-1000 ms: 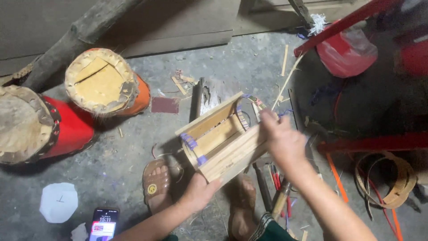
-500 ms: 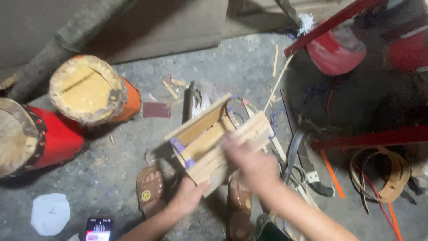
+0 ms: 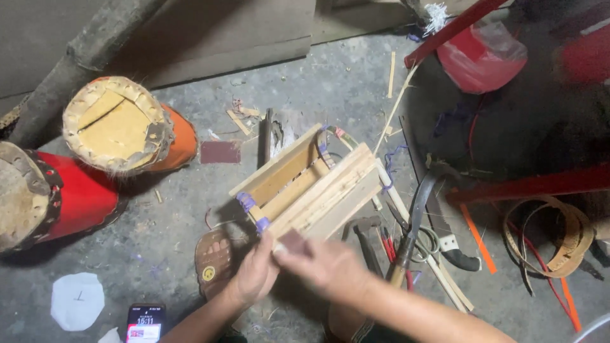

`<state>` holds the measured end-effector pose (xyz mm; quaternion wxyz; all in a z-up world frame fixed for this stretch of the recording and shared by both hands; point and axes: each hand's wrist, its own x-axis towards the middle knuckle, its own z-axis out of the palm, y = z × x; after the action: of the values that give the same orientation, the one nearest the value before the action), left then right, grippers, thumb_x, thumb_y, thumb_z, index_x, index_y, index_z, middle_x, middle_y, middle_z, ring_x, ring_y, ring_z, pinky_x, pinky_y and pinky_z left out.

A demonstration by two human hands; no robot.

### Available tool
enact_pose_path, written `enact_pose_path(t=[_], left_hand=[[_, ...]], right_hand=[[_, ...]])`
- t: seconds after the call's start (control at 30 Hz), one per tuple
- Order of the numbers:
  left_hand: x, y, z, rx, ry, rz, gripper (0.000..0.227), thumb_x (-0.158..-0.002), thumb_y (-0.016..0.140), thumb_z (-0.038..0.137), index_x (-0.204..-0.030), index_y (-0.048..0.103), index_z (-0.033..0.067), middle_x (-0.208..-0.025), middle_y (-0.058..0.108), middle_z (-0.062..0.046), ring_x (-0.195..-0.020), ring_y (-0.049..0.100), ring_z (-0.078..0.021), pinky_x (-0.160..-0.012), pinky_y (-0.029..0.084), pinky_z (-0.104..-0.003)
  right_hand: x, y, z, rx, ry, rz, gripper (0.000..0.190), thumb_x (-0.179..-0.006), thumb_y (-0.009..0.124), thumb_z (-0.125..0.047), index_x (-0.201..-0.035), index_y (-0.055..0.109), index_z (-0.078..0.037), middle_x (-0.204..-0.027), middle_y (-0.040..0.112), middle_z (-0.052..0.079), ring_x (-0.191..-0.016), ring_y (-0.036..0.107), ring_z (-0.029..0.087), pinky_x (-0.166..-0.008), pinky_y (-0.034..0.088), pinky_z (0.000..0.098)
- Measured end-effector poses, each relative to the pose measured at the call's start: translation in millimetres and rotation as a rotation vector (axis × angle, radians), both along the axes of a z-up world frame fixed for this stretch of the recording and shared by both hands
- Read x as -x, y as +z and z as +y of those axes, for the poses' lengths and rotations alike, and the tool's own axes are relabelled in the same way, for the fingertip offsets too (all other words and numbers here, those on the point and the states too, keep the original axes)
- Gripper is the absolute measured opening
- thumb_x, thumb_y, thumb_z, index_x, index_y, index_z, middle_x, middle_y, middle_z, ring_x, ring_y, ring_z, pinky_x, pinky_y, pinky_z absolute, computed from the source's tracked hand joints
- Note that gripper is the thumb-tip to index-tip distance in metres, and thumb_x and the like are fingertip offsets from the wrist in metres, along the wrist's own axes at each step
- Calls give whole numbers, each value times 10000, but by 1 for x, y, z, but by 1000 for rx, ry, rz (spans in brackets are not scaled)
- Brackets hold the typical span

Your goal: Sanding the edges of a wooden box and hammering nails to secure the structure.

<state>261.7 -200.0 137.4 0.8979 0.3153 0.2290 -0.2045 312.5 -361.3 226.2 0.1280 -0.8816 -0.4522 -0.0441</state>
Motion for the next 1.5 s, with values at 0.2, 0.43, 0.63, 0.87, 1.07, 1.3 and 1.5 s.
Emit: enact_pose_path(t=[0.2,0.43,0.63,0.87,1.07,1.3,1.5], left_hand=[[9,-21,2,-20,-150,-121,791,-975,422,508,-1567,322,-7,-1596,454,-203,-1479,438,-318,-1216,358,-453],[7,-13,6,62,-81,19,689,-1013,328,437,-1569,351,30,-1565,496,-172,-1445,468,-301,-1198,377,-451],[0,-1,1,61,-68,8,715,-1004,344,465,-1574,326,35,-1591,462,-181,-1458,450,-304,-1202,371,-459],[3,-6,3,9,-113,-22,758,-998,241,524,-1597,300,64,-1632,418,-137,-1509,386,-298,-1202,360,-480],[12,-23,2,208,-48,-102,724,-1026,318,482,-1571,340,6,-1604,437,-183,-1485,402,-296,-1223,313,-459],[11,-12,-1,150,-58,-198,725,-1032,353,469,-1587,281,8,-1620,402,-190,-1489,393,-316,-1209,346,-483],[15,-35,-3,52,38,-11,621,-1033,373,481,-1271,637,-28,-1330,672,-207,-1330,572,-313,-1176,402,-460]], right_hand=[[-43,-72,-104,210,-714,-199,582,-936,544,-103,-1430,577,-409,-862,435,20,-428,409,324,-336,356,451],[-21,-30,-39,247,-428,124,379,-1023,407,-216,-1385,511,-261,-944,597,66,-457,470,150,-286,373,299],[-3,-58,-44,348,-443,-175,186,-939,561,-214,-1125,554,-231,-765,529,27,-440,490,195,-280,356,375],[-59,-48,-79,348,-648,-153,290,-1043,474,-355,-1323,523,-410,-643,447,-54,-391,425,137,-289,262,303],[8,-28,-11,128,-187,20,260,-896,626,-300,-1131,596,-192,-786,547,69,-558,548,315,-377,432,478],[-71,-42,-87,179,-787,183,248,-1000,500,-309,-1231,534,-393,-755,430,46,-672,493,278,-460,383,451],[-8,-5,7,-148,13,45,195,-996,647,-51,-1069,466,-39,-703,319,26,-559,359,189,-411,307,354]])
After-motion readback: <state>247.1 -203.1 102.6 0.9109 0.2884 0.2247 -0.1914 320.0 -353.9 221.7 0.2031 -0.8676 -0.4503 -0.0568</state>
